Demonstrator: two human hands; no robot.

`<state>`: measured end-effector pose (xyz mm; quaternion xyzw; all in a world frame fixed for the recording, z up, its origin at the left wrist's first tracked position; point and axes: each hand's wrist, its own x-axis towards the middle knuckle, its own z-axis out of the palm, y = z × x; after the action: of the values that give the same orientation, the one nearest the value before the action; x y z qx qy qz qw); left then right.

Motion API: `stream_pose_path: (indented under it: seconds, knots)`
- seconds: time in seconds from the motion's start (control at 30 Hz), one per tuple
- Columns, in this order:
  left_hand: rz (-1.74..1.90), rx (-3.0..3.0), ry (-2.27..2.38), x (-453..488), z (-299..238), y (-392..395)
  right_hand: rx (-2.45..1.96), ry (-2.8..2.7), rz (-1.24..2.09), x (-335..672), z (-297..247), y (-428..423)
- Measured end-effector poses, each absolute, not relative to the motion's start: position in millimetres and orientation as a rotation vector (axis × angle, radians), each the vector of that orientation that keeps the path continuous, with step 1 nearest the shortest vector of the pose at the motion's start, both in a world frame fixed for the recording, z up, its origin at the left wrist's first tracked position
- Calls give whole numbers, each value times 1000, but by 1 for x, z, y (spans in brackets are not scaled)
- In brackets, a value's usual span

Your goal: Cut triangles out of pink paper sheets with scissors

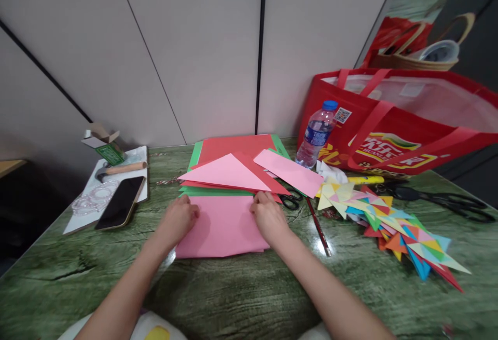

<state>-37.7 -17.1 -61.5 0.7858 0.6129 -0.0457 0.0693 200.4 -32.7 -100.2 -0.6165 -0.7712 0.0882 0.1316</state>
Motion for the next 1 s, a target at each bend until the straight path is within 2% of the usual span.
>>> stream_pose_path:
  seconds: [0.53, 1.0]
  knots:
    - [-440, 2618, 1603, -12, -51, -41, -1895, -2471, 24, 178, -91, -43]
    - [-515, 2655, 1585, -2, -55, -45, -1664, -2708, 122, 171, -79, -56]
